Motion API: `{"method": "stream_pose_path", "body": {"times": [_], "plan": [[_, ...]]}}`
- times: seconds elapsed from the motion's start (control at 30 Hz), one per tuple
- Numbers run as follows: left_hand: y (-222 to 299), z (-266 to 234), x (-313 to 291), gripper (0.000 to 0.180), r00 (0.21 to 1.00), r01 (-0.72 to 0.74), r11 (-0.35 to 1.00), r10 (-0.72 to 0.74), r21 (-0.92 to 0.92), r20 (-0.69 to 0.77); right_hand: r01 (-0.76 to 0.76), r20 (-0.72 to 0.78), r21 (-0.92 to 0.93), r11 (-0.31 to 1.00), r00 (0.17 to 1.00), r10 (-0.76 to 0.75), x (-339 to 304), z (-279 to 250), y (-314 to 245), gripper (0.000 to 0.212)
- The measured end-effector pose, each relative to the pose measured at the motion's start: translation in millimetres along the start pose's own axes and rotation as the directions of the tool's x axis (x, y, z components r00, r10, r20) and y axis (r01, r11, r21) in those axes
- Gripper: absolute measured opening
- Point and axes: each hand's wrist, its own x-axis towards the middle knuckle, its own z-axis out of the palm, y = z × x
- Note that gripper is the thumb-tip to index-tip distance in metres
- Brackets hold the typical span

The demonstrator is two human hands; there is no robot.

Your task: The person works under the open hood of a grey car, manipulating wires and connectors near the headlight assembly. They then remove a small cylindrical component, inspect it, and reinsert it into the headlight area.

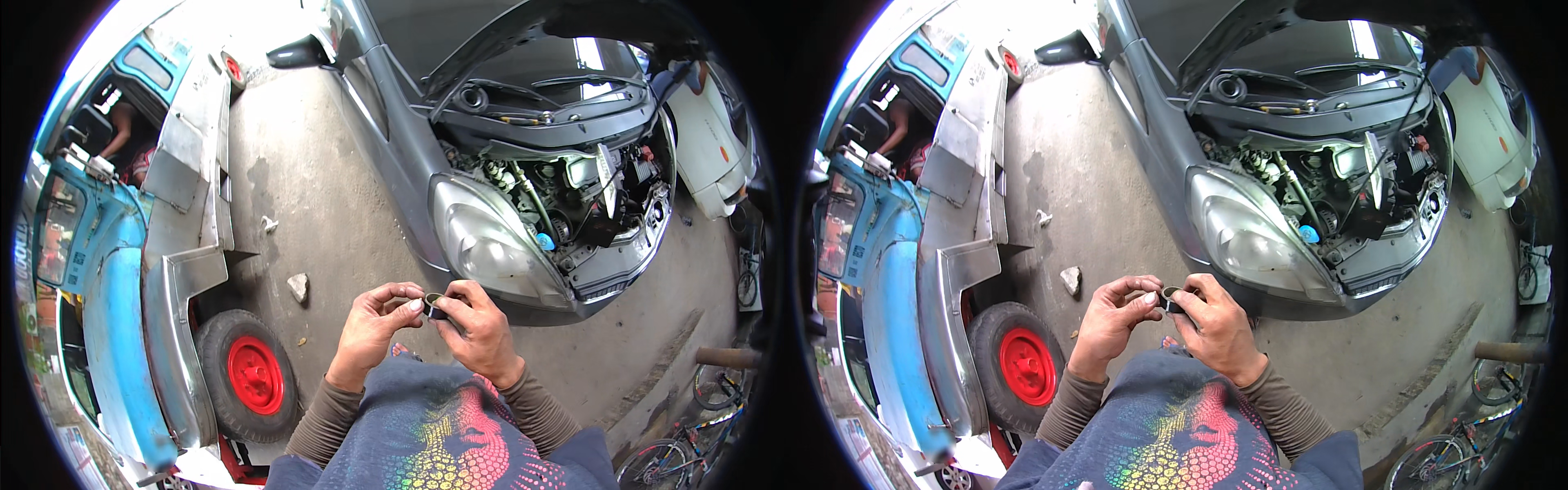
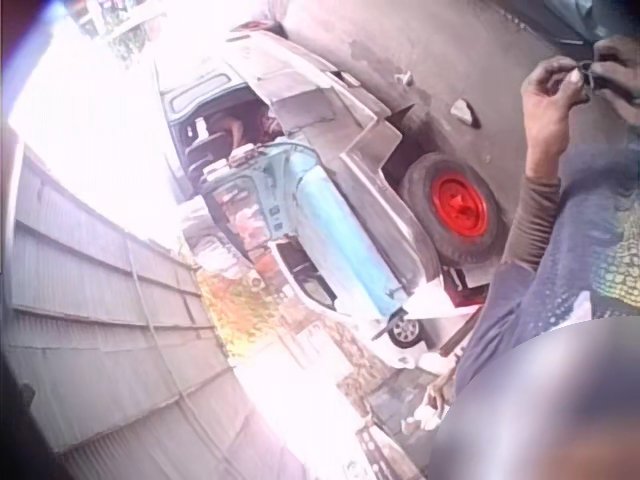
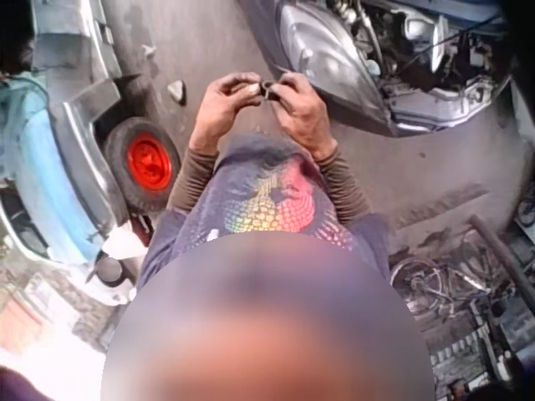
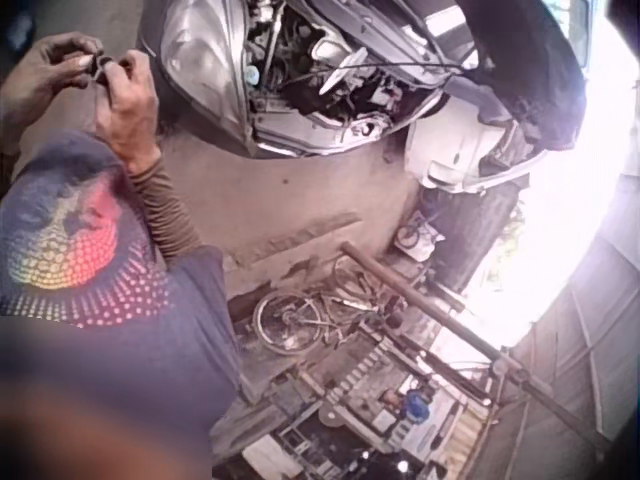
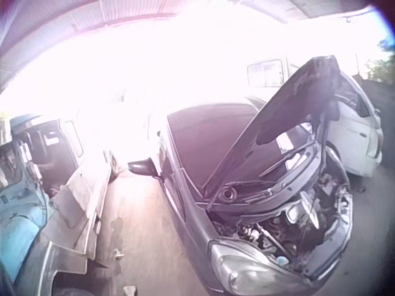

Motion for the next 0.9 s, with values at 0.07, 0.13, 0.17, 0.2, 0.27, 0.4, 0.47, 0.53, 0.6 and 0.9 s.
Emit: {"method": "stream_pose_path", "body": {"times": [0.07, 0.13, 0.17, 0.2, 0.27, 0.4, 0.47, 0.53, 0.6, 0.9], "plan": [[-3.2, 25.7, 7.6, 0.017, 0.999, -0.021, 0.998, 0.023, 0.058, -0.025, 0.021, -0.004, -0.018, 1.000, 1.000, -0.021, -2.4, -22.0, 8.4, 0.027], [-9.2, 53.8, 16.0, 0.018, 0.996, -0.073, 0.990, 0.079, 0.123, -0.044, 0.035, -0.013, -0.029, 0.999, 0.999, -0.035, -4.2, -45.6, 19.2, 0.027], [-12.0, 67.4, 20.4, 0.018, 0.991, -0.115, 0.980, 0.124, 0.160, -0.050, 0.047, -0.022, -0.036, 0.998, 0.999, -0.048, -4.1, -56.7, 24.7, 0.028], [-14.0, 79.3, 24.4, 0.018, 0.984, -0.152, 0.967, 0.168, 0.206, -0.061, 0.060, -0.030, -0.042, 0.997, 0.998, -0.061, -3.8, -66.4, 28.8, 0.029], [-21.3, 106.0, 34.1, 0.017, 0.964, -0.226, 0.947, 0.251, 0.227, -0.087, 0.060, -0.044, -0.058, 0.997, 0.997, -0.062, -3.3, -86.8, 39.3, 0.031], [-28.1, 146.9, 47.9, 0.022, 0.950, -0.228, 0.920, 0.282, 0.320, -0.133, 0.052, -0.040, -0.095, 0.994, 0.998, -0.056, -4.0, -122.5, 55.4, 0.032], [-30.7, 162.2, 54.5, 0.027, 0.942, -0.257, 0.875, 0.321, 0.410, -0.095, 0.043, -0.039, -0.074, 0.996, 0.998, -0.046, -4.1, -135.8, 62.6, 0.031], [-29.5, 171.1, 61.5, 0.030, 0.942, -0.262, 0.825, 0.331, 0.502, -0.053, 0.027, -0.031, -0.049, 0.998, 0.999, -0.029, -2.7, -145.3, 68.5, 0.030], [-27.2, 176.1, 69.9, 0.032, 0.948, -0.262, 0.767, 0.318, 0.586, 0.009, -0.002, -0.015, -0.027, 1.000, 1.000, 0.001, 0.3, -153.9, 74.1, 0.028], [1.9, 153.0, 107.2, 0.024, 0.982, -0.076, 0.963, 0.027, 0.260, 0.185, -0.048, -0.059, -0.100, 0.994, 0.997, 0.042, 20.3, -156.0, 70.7, 0.025]]}}
